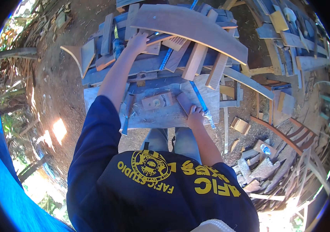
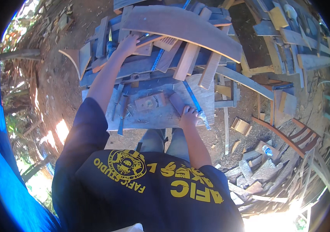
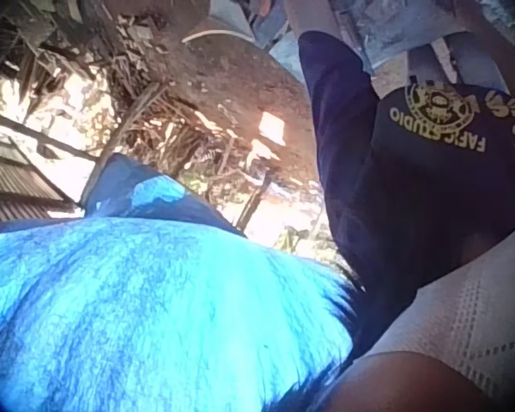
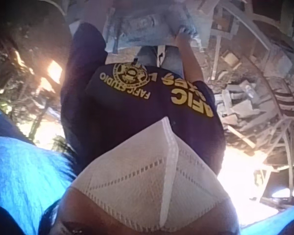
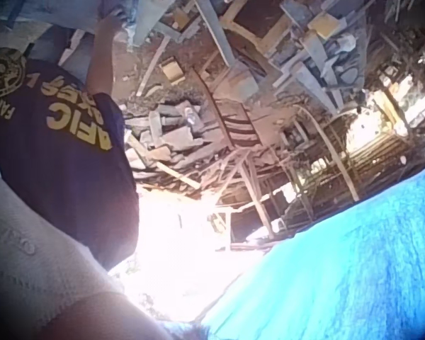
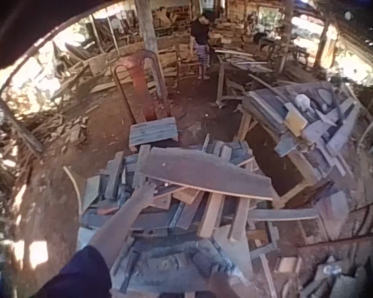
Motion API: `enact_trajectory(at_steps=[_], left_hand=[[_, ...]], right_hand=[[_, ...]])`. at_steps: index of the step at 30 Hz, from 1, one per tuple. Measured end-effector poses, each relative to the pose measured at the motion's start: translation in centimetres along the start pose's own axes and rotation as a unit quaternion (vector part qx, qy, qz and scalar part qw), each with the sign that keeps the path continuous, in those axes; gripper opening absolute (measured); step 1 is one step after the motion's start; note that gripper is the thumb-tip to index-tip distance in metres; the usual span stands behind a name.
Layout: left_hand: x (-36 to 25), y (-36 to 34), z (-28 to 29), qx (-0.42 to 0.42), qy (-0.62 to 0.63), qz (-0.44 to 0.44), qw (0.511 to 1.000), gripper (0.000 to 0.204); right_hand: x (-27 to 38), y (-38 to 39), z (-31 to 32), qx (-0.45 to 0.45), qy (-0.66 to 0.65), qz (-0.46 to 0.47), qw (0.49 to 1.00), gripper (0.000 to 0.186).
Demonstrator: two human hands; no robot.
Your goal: Chiseling and shaping a wooden block using a chisel and mallet on a workbench.
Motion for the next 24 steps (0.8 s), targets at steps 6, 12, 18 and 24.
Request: enact_trajectory(at_steps=[6, 12, 18, 24], left_hand=[[-2.2, 5.9, 1.8, 0.014, 0.120, -0.021, 0.992, 0.023], [-0.9, 15.8, -1.5, -0.016, 0.403, 0.119, 0.907, 0.028], [-9.9, 30.3, -5.7, 0.144, 0.811, 0.277, 0.495, 0.030], [-11.2, 35.4, -3.3, -0.120, 0.806, 0.061, 0.576, 0.025]], right_hand=[[-0.5, 0.1, -0.2, 0.015, 0.010, -0.025, 1.000, 0.081], [-0.2, 0.5, 0.4, 0.027, -0.007, -0.026, 0.999, 0.079], [-0.8, -0.1, -0.4, 0.006, 0.001, -0.043, 0.999, 0.078], [-0.2, -0.3, -0.6, -0.005, 0.024, -0.043, 0.999, 0.070]])
Point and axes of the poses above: each hand's wrist, its own y-axis away from the middle knuckle, its own z-axis out of the back of the hand, x = y × z, the point moved 5 cm from there along -y, towards the middle knuckle, and after that the axes turned 5 degrees about x, right-handed, at the moved point
